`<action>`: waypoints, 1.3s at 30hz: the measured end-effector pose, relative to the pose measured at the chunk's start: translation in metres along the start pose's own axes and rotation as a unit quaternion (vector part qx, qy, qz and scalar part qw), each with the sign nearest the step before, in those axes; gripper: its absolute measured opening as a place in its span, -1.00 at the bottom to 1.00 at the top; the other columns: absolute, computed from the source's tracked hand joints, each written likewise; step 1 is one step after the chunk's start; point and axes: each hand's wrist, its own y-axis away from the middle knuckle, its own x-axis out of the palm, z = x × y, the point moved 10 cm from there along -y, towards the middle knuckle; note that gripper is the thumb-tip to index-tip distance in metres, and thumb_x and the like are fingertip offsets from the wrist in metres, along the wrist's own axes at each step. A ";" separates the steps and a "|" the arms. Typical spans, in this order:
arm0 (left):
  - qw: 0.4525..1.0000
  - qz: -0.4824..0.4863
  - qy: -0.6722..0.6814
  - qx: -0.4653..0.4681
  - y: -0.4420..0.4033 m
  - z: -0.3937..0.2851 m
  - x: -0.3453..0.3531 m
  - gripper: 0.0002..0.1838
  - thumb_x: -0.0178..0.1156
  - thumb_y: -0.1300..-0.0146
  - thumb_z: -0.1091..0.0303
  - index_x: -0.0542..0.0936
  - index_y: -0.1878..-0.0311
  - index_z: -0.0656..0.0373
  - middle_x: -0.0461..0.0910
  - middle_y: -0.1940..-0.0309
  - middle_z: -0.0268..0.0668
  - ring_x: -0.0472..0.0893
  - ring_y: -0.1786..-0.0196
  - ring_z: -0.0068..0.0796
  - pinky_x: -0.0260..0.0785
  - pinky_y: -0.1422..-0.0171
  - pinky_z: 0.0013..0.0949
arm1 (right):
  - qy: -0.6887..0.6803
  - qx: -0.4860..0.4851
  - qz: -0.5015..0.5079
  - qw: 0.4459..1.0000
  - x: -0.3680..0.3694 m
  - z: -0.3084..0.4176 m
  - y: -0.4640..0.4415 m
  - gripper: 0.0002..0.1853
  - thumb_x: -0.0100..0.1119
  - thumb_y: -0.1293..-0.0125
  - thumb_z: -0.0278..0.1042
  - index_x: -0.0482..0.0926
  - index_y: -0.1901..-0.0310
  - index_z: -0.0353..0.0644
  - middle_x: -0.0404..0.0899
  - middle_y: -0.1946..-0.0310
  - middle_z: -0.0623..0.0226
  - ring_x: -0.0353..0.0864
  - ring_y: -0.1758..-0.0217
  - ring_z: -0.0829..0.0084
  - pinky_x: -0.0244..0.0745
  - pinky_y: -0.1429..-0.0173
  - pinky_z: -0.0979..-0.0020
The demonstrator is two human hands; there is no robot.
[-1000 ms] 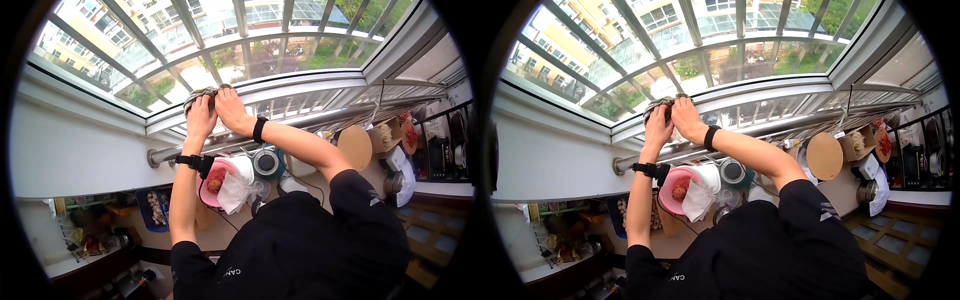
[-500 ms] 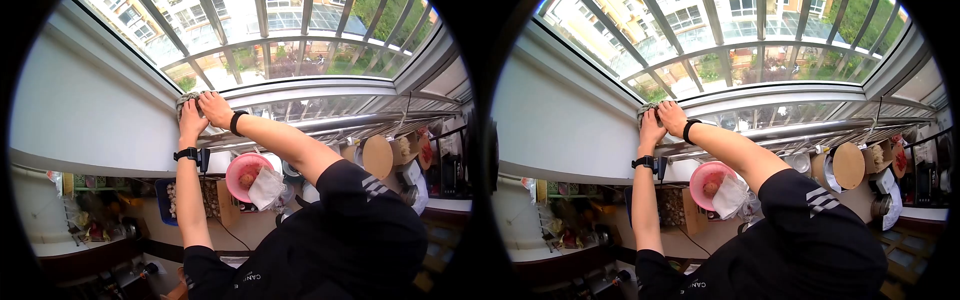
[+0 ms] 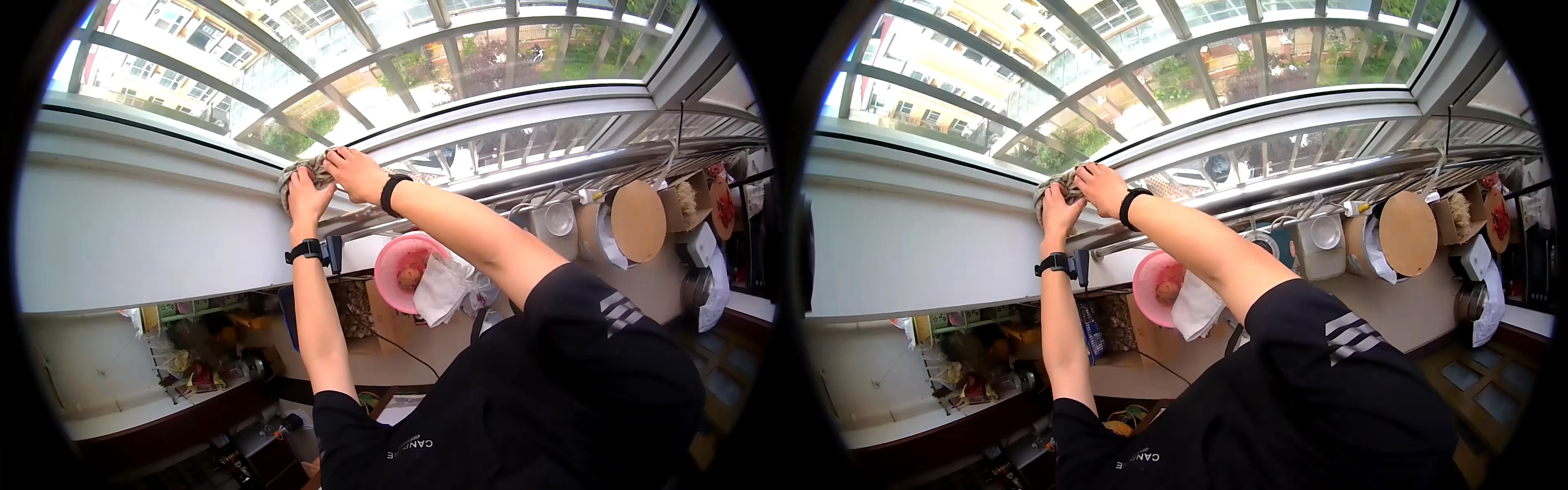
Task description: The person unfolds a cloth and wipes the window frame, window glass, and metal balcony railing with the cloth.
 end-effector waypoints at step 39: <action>0.961 0.069 0.230 0.134 0.009 -0.188 0.061 -0.71 0.39 -0.12 0.21 0.56 0.21 0.16 0.61 0.21 -0.15 0.61 0.07 -0.10 0.46 -0.06 -0.13 | -0.122 0.129 -0.130 0.976 -0.128 -0.136 0.104 -0.52 0.19 -0.16 -0.40 0.48 -0.13 -0.39 0.49 -0.03 -0.03 0.60 -0.02 0.00 0.54 -0.04 0.07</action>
